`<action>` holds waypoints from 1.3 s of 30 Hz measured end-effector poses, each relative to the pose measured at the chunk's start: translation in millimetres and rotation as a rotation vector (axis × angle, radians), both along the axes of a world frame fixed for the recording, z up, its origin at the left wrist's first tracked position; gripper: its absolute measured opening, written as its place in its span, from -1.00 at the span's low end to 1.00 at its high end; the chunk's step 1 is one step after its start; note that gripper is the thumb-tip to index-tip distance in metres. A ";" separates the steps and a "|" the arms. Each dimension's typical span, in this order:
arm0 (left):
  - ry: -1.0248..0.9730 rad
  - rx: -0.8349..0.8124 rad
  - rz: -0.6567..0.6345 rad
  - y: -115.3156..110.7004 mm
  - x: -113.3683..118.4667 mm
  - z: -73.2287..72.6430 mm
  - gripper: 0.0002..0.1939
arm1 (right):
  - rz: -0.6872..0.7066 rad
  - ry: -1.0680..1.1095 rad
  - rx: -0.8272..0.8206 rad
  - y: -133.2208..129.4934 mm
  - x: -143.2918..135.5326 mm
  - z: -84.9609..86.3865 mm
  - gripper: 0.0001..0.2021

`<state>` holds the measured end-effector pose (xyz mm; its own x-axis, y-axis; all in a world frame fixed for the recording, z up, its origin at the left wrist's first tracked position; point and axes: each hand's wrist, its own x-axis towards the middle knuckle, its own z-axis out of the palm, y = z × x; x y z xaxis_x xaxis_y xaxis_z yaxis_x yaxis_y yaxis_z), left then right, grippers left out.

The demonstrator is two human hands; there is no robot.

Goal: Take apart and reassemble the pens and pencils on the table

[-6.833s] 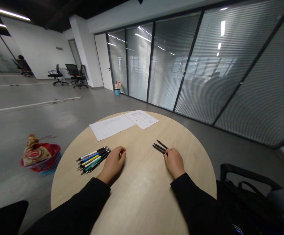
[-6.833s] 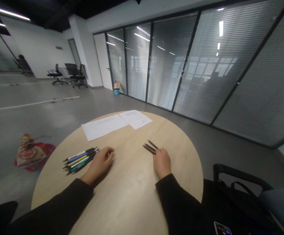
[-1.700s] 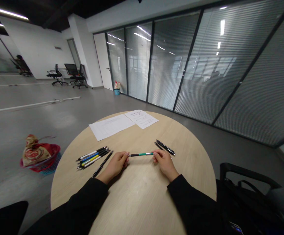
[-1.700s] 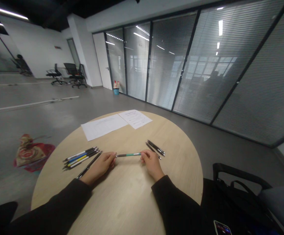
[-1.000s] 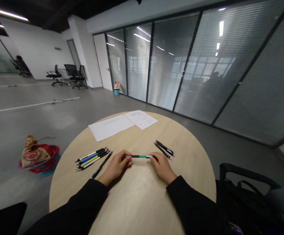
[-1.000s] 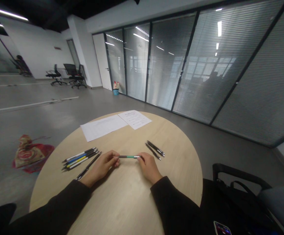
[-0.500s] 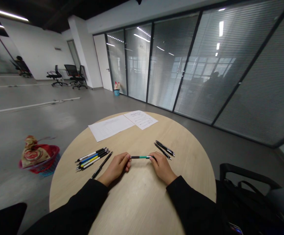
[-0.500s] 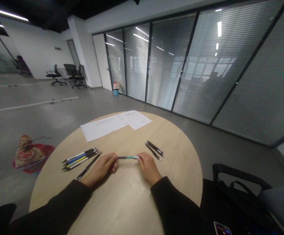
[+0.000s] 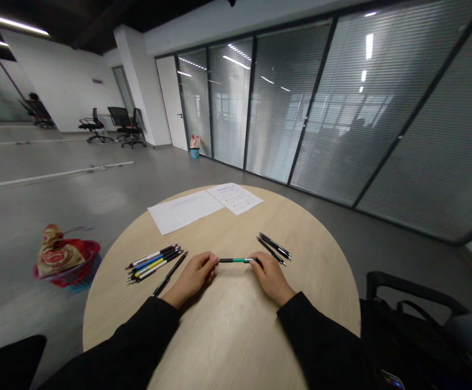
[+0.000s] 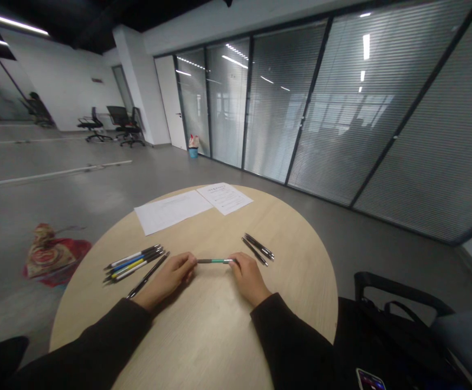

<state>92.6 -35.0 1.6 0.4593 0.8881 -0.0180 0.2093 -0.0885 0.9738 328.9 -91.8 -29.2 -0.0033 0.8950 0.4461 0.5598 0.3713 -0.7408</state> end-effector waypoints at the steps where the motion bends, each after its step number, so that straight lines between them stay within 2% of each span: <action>1: 0.003 -0.002 0.000 -0.9 0.2 0.3 -0.55 | 0.003 0.007 -0.005 -0.1 0.1 -0.2 -0.84; 6: -0.096 0.053 0.004 -5.1 1.7 8.7 -0.63 | 0.016 0.028 -0.026 0.3 1.4 -0.7 -0.85; 10: -0.019 0.107 -0.021 -1.4 0.1 10.0 -0.69 | -0.001 0.033 -0.035 0.1 1.4 1.0 -0.85; 15: 0.100 0.110 0.001 2.9 -1.6 4.6 -0.52 | -0.001 0.038 -0.045 -1.1 0.6 3.2 -0.84; 20: -0.105 0.104 -0.031 0.1 -0.1 6.8 -0.62 | -0.015 0.038 -0.046 -0.8 1.8 2.0 -0.83; 25: -0.007 0.120 -0.003 -0.8 -0.2 11.5 -0.70 | -0.010 0.040 -0.039 0.9 2.3 -0.8 -0.83; 34: 0.127 0.132 0.032 3.9 -1.4 1.0 -0.49 | 0.011 0.044 -0.030 0.4 1.4 -0.2 -0.84; 37: 0.080 0.076 0.035 4.1 -0.7 -1.0 -0.49 | 0.010 0.043 -0.036 0.3 1.3 0.9 -0.84; 39: -0.001 0.063 0.024 2.4 0.1 0.9 -0.56 | 0.005 0.045 -0.042 0.0 1.4 1.9 -0.83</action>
